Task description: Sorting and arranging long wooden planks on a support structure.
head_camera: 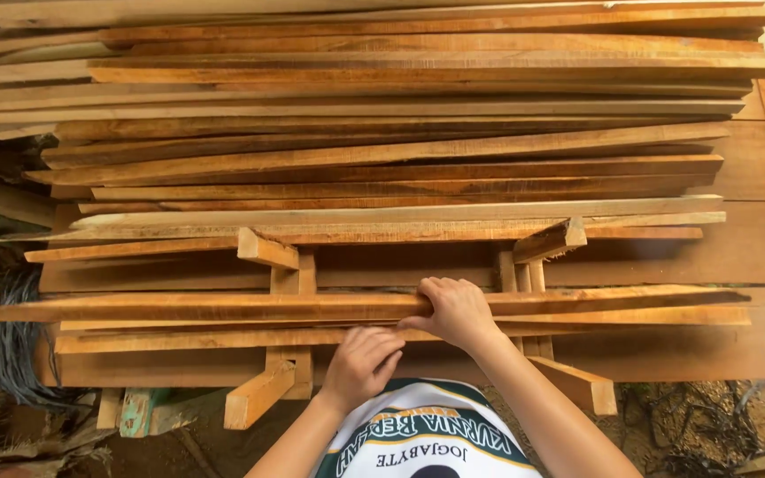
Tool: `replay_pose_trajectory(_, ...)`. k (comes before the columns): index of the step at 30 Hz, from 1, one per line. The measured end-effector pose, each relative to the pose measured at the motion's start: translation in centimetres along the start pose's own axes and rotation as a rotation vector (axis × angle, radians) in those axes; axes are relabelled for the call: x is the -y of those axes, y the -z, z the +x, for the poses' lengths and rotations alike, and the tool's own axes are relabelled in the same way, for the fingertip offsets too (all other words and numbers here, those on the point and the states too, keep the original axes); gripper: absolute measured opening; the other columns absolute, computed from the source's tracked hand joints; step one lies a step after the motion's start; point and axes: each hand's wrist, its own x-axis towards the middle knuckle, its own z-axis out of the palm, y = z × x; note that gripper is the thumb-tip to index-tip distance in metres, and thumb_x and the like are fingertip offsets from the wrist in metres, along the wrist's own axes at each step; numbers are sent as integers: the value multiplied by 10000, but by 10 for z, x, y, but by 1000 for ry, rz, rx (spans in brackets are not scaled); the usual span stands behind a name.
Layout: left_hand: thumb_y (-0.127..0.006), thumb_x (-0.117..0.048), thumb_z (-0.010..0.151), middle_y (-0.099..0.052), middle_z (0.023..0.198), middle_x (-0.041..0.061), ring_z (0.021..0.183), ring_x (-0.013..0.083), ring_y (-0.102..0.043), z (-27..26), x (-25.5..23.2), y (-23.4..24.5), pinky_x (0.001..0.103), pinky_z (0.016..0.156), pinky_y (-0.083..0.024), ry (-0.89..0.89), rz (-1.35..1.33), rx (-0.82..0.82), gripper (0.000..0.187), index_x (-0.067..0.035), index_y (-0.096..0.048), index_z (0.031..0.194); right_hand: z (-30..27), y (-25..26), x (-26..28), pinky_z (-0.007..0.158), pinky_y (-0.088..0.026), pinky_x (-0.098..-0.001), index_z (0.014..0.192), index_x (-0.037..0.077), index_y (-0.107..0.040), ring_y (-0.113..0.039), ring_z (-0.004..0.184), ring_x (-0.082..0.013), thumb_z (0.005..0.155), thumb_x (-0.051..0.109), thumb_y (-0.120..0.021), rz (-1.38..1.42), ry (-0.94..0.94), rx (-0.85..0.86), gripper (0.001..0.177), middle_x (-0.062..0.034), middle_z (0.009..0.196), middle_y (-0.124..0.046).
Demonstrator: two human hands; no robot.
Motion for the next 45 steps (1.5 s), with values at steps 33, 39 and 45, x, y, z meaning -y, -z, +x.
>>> replay_pose_trajectory(33,-608,-477,971,-636,1330,113,1298,272,-556,-109,57,-50,459,1142,-331,314,450,519,563,-107,-572,1394,-72,-137,-8,888,-533,-374,1227,209,-733,-701,1044,-224,982,491,-603,103,77,-31,395,-41,1077,-750)
replay_pose_trajectory(39,-566,-475,1008,-657,1292,-37,1298,179,-552,-131,77,-66,426,1142,-354,329,433,425,411,-248,-632,1344,-82,-145,-3,867,-528,-347,1235,213,-723,-651,1055,-199,913,516,-688,83,46,-94,443,-13,1097,-709)
replay_pose_trajectory(45,-622,-430,977,-617,1301,-12,1322,199,-502,-139,79,-76,443,1152,-338,353,419,390,448,-220,-614,1373,-78,-146,-13,845,-520,-377,1193,179,-715,-672,993,-211,877,607,-678,38,-59,10,533,-20,999,-720)
